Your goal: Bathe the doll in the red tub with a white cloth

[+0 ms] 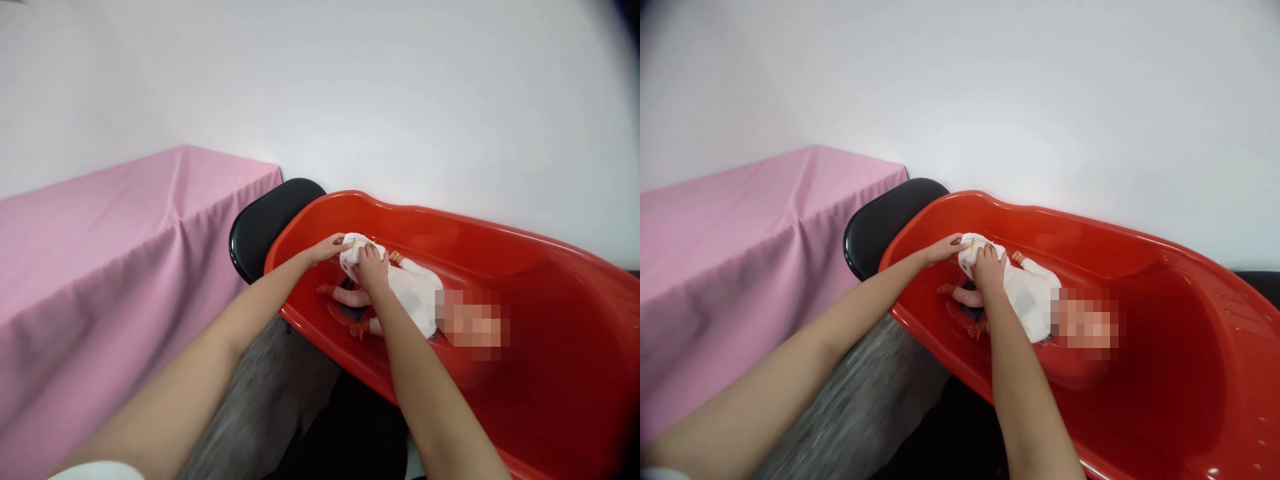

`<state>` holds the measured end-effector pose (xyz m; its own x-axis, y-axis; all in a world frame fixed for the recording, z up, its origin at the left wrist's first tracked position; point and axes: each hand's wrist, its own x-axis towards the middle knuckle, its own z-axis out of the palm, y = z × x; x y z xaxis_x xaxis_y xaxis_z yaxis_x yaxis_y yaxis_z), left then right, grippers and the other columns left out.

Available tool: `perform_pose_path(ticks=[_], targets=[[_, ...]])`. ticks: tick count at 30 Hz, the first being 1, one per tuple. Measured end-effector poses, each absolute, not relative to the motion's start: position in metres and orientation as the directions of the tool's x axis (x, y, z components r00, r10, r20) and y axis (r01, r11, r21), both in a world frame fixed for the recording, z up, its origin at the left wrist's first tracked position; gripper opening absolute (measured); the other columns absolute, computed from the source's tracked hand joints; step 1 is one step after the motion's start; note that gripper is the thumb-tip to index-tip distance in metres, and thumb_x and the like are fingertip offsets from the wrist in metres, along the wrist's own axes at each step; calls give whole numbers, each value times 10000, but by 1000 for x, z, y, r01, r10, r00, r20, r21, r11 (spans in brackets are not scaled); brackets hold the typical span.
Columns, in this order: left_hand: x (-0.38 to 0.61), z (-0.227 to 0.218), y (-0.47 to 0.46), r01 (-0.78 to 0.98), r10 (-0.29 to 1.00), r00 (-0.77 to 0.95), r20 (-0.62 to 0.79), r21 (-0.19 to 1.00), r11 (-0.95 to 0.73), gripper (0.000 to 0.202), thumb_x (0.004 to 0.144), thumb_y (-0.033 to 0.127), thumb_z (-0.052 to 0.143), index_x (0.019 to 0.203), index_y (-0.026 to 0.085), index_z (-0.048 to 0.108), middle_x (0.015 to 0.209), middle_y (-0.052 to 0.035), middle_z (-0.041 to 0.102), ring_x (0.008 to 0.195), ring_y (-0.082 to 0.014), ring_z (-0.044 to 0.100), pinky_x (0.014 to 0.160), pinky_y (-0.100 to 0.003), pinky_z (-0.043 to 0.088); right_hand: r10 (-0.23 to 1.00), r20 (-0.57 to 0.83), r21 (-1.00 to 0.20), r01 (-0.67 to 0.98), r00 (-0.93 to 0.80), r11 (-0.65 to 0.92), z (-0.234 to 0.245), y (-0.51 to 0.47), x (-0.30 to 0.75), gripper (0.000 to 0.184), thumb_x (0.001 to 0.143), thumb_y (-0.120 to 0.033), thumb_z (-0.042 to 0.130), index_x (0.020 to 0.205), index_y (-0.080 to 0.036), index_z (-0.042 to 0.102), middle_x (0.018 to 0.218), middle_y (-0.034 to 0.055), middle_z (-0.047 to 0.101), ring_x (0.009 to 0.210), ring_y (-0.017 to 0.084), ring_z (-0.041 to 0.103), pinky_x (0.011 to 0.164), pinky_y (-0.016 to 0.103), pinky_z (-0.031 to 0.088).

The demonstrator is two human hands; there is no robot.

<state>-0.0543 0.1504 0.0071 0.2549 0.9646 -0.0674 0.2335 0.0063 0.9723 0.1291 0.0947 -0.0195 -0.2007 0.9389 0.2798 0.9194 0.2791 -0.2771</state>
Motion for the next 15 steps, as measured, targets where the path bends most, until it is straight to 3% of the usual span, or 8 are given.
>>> perform_pose_path(ticks=[5,10,15], targets=[[-60,-6,161,274,937,345,50,950,-152,295,950,254,717,1212,120,725,1250,-122,746,1091,-229,681,1002,-346,542,920,283,-234,910,-272,341,-20,92,127,493,997,-253,550,1478,-143,551,1628,230,488,1523,347,401,1265,672,208],[-57,-8,160,145,943,309,-123,986,81,385,1075,334,505,1321,87,667,1245,-173,750,1018,-265,729,882,-392,611,924,314,-232,926,-220,299,-22,92,127,455,980,-188,523,1428,-142,588,1575,223,548,1471,348,453,1278,688,137],[-59,-7,158,64,930,345,-124,992,109,396,1069,371,539,1355,125,660,1281,-168,749,1064,-279,734,901,-422,624,942,308,-239,947,-135,214,-29,98,134,448,987,-218,542,1421,-120,585,1469,235,623,1312,362,584,1265,670,146]])
